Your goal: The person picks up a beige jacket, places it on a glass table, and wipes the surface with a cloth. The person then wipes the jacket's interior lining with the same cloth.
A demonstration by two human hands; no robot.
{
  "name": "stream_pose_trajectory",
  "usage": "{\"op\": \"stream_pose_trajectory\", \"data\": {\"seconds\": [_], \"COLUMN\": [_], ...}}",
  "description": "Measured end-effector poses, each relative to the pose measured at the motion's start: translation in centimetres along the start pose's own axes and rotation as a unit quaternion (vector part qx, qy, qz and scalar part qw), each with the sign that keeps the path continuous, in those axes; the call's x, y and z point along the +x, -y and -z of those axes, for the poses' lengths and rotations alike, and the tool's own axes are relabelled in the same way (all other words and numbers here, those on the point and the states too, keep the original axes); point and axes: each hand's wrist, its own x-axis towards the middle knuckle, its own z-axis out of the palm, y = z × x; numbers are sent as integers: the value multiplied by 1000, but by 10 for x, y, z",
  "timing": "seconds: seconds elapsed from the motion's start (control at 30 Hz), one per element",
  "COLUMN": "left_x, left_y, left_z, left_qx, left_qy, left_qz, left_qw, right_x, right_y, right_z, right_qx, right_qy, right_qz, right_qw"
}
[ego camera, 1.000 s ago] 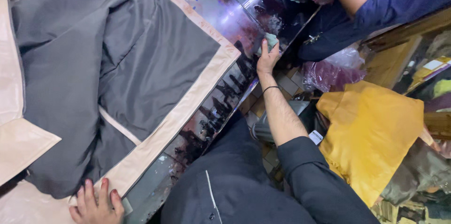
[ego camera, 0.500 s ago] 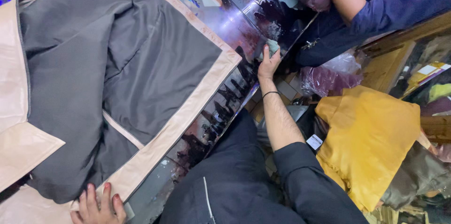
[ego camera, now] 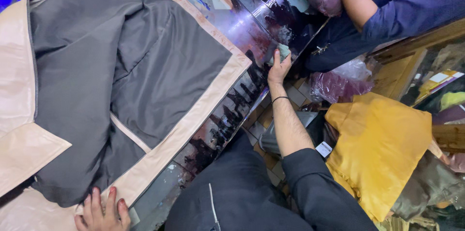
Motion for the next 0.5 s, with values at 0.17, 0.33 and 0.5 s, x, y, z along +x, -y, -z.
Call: {"op": "stream_pose_trajectory", "data": {"seconds": [0.17, 0.33, 0.5], "left_x": [1, 0, -6], "left_y": [2, 3, 1], "left_z": [-4, -3, -1], "left_qx": [12, 5, 48], "left_qy": [0, -7, 45], "left_qz": [3, -5, 6], "left_qw": [1000, 1000, 998], "right_x": [3, -1, 2], "right_y": [2, 8, 17], "right_z": [-1, -3, -5], "right_qx": [12, 3, -4], "right_qy": [-6, -3, -4], "right_qz": [-18, -21, -64], "right_qw": [1000, 1000, 998]}}
